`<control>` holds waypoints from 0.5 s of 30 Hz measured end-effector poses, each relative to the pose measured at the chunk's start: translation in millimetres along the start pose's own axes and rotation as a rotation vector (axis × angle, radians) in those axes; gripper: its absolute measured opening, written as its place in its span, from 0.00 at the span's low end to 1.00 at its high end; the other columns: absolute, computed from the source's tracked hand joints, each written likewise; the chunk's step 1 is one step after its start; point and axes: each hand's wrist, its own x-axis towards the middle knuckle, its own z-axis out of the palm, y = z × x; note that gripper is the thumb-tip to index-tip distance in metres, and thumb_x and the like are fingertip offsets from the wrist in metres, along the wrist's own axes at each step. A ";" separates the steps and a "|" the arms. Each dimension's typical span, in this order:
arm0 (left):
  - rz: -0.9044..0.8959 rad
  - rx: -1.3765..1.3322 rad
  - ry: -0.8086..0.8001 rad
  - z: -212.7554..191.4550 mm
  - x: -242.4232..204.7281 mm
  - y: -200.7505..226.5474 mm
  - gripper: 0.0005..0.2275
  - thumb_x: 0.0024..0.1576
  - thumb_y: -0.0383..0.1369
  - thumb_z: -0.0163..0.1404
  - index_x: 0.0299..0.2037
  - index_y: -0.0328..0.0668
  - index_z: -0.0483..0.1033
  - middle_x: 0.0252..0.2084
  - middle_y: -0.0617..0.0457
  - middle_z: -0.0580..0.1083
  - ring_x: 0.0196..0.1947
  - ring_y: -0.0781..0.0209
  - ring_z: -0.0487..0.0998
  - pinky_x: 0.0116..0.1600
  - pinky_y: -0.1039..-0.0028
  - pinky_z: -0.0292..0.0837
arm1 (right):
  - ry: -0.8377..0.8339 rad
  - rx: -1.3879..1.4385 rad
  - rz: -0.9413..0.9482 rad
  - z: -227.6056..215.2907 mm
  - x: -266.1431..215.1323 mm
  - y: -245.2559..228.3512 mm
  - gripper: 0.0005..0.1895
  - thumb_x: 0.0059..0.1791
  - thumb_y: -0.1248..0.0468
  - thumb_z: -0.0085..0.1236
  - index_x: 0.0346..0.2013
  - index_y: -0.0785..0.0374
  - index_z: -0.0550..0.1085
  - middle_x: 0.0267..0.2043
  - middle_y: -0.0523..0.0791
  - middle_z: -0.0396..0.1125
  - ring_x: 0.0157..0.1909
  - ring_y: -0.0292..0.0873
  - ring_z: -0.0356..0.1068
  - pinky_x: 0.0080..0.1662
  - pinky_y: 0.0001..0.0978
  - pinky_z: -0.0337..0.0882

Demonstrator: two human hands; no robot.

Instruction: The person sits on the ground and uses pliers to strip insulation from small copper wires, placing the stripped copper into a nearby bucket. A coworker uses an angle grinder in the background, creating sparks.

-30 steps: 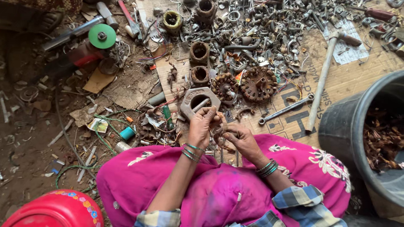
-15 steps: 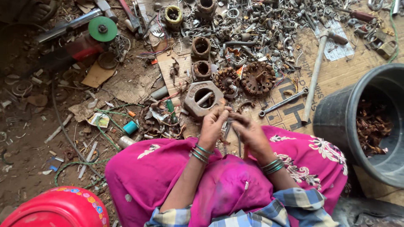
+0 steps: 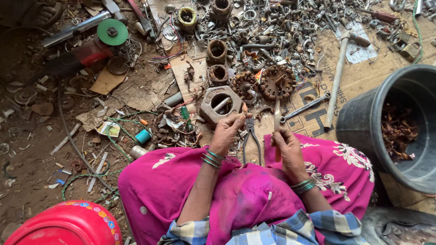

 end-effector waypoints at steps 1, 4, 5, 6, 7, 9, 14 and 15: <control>0.011 -0.031 -0.001 -1.9 1.4 -0.5 0.15 0.64 0.40 0.52 0.50 0.36 0.82 0.31 0.60 0.75 0.32 0.72 0.72 0.39 0.81 0.70 | -0.023 -0.111 -0.052 0.0 -1.8 -13.0 0.11 0.56 0.64 0.50 0.51 0.68 0.71 0.41 0.43 0.72 0.40 0.36 0.70 0.45 0.27 0.75; 0.028 -0.098 0.006 -4.1 5.6 -4.4 0.13 0.63 0.39 0.53 0.48 0.37 0.82 0.32 0.57 0.79 0.32 0.70 0.78 0.41 0.79 0.74 | -0.085 -0.252 -0.121 3.3 -6.7 -42.5 0.17 0.53 0.64 0.49 0.57 0.61 0.66 0.43 0.42 0.73 0.41 0.34 0.70 0.45 0.25 0.74; 0.029 -0.101 0.015 -4.4 7.5 -5.4 0.13 0.64 0.39 0.52 0.47 0.37 0.83 0.32 0.56 0.80 0.33 0.71 0.78 0.40 0.80 0.71 | -0.106 -0.266 -0.133 5.9 -6.2 -49.1 0.21 0.52 0.64 0.48 0.61 0.58 0.64 0.43 0.43 0.74 0.41 0.33 0.70 0.44 0.24 0.72; 0.029 -0.105 0.025 -4.2 8.1 -7.2 0.13 0.65 0.39 0.52 0.47 0.38 0.83 0.32 0.56 0.80 0.33 0.72 0.78 0.39 0.81 0.69 | -0.130 -0.276 -0.142 8.0 -5.8 -54.2 0.19 0.55 0.62 0.47 0.60 0.59 0.66 0.42 0.43 0.73 0.40 0.33 0.69 0.42 0.24 0.71; 0.023 -0.120 0.050 -4.0 9.2 -9.1 0.12 0.66 0.39 0.51 0.44 0.39 0.83 0.32 0.57 0.79 0.32 0.73 0.77 0.39 0.81 0.71 | -0.153 -0.286 -0.151 8.9 -4.3 -59.5 0.17 0.57 0.60 0.47 0.60 0.61 0.69 0.40 0.42 0.72 0.39 0.33 0.68 0.40 0.24 0.70; 0.015 -0.149 0.105 -4.6 11.1 -13.1 0.12 0.67 0.39 0.49 0.40 0.41 0.82 0.31 0.58 0.79 0.29 0.74 0.76 0.40 0.80 0.75 | -0.153 -0.453 -0.156 10.4 -2.9 -69.2 0.14 0.60 0.57 0.48 0.52 0.64 0.74 0.35 0.44 0.68 0.34 0.34 0.64 0.35 0.27 0.65; 0.017 -0.174 0.242 -7.4 12.0 -26.8 0.16 0.66 0.42 0.45 0.30 0.45 0.77 0.23 0.58 0.77 0.20 0.73 0.75 0.25 0.81 0.65 | -0.070 -1.174 -0.258 27.1 -14.1 -88.3 0.20 0.54 0.50 0.53 0.28 0.61 0.80 0.17 0.45 0.69 0.17 0.39 0.65 0.23 0.38 0.62; 0.011 -0.154 0.274 -6.9 13.0 -29.7 0.17 0.66 0.42 0.44 0.29 0.46 0.78 0.20 0.59 0.74 0.18 0.73 0.74 0.23 0.80 0.65 | -0.074 -1.190 -0.304 34.0 -18.0 -90.2 0.20 0.53 0.48 0.53 0.30 0.60 0.81 0.16 0.46 0.67 0.16 0.41 0.65 0.23 0.39 0.61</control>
